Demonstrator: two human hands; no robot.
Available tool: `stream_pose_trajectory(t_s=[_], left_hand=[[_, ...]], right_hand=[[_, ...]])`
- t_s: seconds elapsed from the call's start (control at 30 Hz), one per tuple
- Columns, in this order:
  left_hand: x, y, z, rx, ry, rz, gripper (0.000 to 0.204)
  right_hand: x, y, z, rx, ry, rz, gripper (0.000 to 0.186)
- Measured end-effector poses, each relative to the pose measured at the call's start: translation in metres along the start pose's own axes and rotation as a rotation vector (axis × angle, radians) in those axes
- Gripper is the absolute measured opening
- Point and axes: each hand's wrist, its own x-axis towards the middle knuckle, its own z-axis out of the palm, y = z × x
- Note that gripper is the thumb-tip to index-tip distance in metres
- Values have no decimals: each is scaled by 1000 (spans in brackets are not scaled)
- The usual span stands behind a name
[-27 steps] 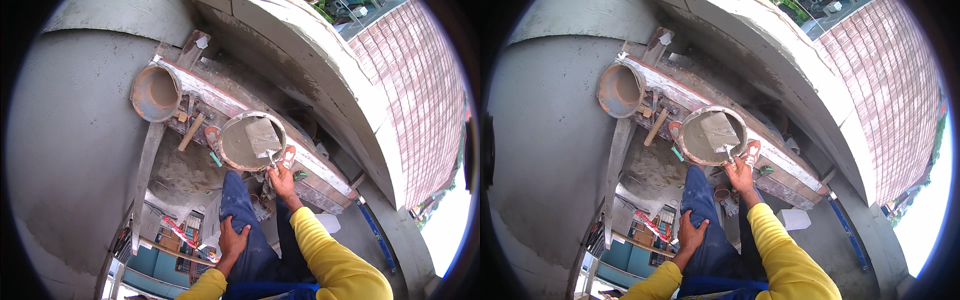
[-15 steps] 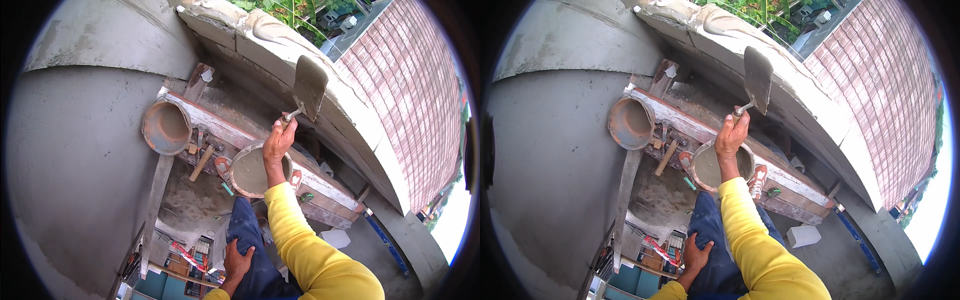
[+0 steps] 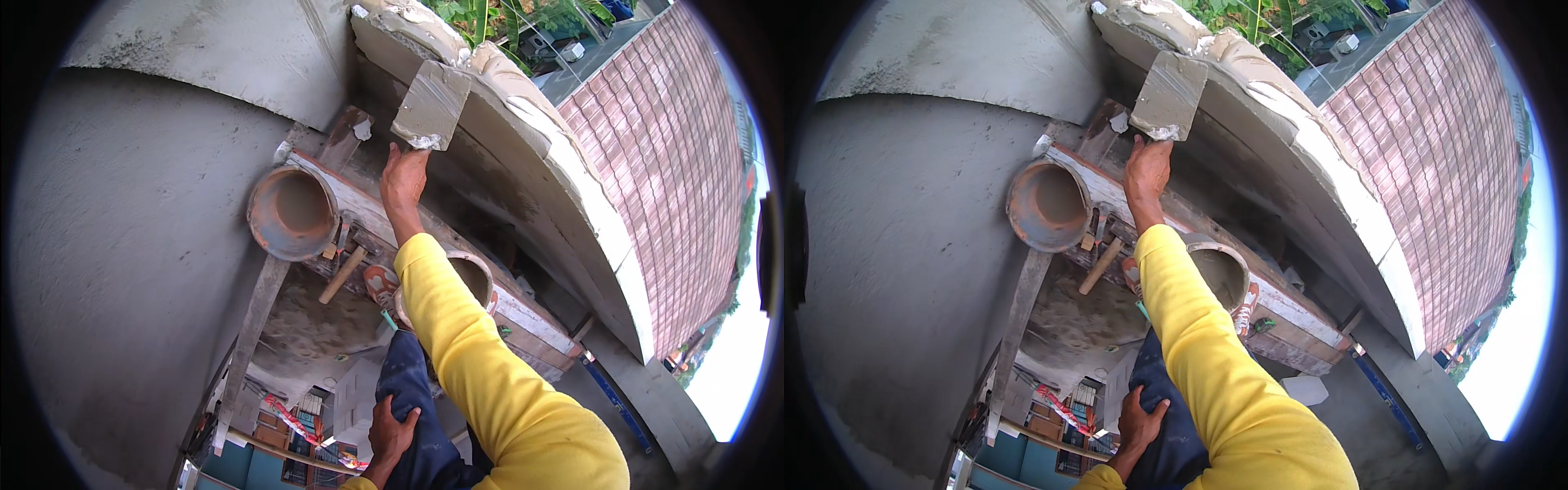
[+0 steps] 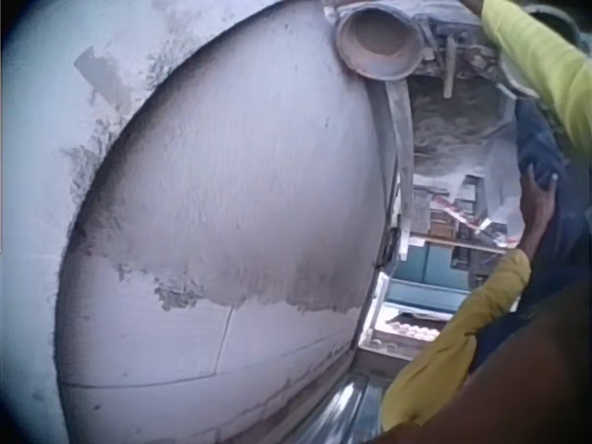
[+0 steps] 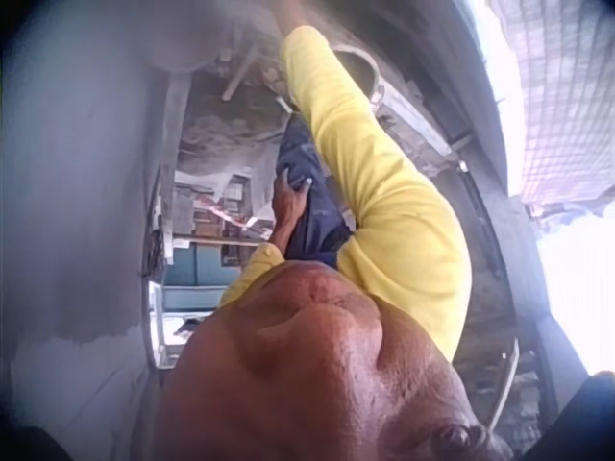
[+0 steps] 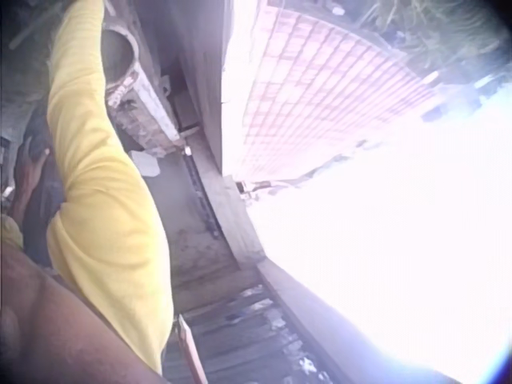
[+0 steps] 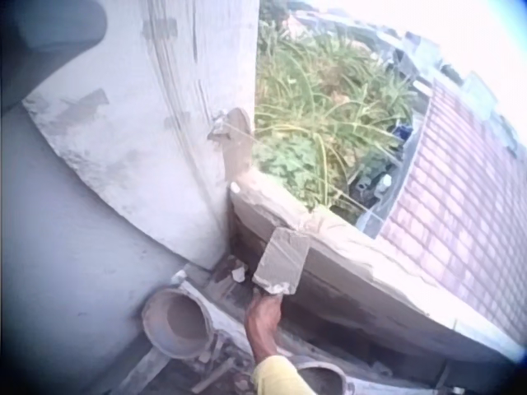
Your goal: The person applies mortar to a white tile using a trowel, places it on a curved wall, and taps it into position with a hammer. The person repeats this process for additional tiles along the wall.
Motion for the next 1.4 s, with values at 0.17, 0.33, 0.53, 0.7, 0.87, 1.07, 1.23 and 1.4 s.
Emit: stream_pose_trajectory(t_s=[0.17,0.33,0.53,0.7,0.87,1.07,1.23,1.4], left_hand=[[4,6,-10,-43,-29,-8,87],[5,6,-10,-11,-26,3,88],[-1,5,-6,-7,-23,6,87],[-1,0,11,30,35,43,85],[-8,8,28,11,57,39,80],[-18,0,58,43,116,64,79],[-21,0,76,80,144,105,79],[-25,3,79,92,151,91,82]], right_hand=[[-29,20,-16,-1,58,-122,61],[-3,46,-43,-71,102,-138,63],[-66,65,-113,-157,-294,-116,44],[-168,122,-228,-176,-282,-100,43],[-249,194,-320,-628,-497,253,41],[-225,224,-308,-743,-702,382,48],[-186,267,-250,-774,-728,161,45],[-186,289,-271,-651,-719,33,40]])
